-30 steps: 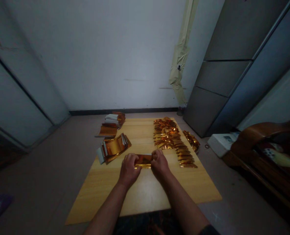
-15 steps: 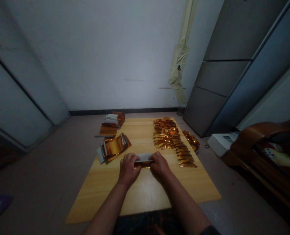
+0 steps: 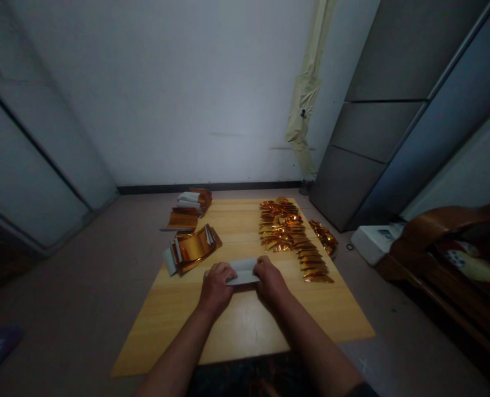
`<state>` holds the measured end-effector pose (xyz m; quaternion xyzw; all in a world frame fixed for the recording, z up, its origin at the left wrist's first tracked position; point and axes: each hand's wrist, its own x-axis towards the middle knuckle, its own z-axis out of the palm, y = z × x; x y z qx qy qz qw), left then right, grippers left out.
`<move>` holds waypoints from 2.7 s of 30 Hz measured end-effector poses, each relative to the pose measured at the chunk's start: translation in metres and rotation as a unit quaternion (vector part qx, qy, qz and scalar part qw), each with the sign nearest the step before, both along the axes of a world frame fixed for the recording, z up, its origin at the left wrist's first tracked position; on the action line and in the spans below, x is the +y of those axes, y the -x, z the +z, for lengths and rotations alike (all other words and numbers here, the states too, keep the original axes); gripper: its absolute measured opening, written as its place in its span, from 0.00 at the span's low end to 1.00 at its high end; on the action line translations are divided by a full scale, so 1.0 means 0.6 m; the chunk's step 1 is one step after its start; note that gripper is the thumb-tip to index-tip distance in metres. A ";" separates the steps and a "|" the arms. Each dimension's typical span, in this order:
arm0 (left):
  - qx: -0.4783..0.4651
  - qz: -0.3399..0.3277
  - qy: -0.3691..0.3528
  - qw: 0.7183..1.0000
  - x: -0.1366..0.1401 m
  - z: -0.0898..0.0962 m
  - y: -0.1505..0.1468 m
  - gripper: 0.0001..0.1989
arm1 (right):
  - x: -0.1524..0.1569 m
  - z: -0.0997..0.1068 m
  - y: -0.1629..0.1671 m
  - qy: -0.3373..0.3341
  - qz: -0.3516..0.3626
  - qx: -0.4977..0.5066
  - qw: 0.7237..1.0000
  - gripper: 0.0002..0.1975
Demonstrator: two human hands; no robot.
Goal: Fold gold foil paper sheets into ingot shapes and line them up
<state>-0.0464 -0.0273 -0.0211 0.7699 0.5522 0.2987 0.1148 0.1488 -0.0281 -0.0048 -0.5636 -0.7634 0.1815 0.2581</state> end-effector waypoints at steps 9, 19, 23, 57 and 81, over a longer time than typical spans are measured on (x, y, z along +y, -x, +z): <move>0.025 -0.047 -0.029 0.998 -0.012 0.005 0.013 0.15 | -0.027 -0.004 -0.007 -0.040 0.032 -0.122 0.991 0.13; 0.066 -0.124 -0.025 0.990 -0.019 0.009 0.043 0.27 | -0.044 0.004 -0.018 -0.053 0.043 -0.198 0.978 0.10; 0.086 -0.145 -0.015 0.986 -0.019 0.014 0.046 0.21 | -0.044 0.008 -0.017 -0.038 0.038 -0.187 0.981 0.10; 0.021 -0.100 -0.100 0.990 -0.017 -0.004 0.005 0.09 | 0.045 -0.003 0.020 0.057 -0.125 0.068 0.988 0.35; 0.022 -0.054 -0.078 0.995 -0.025 0.002 0.001 0.05 | 0.008 0.010 0.012 -0.036 0.048 -0.168 0.984 0.08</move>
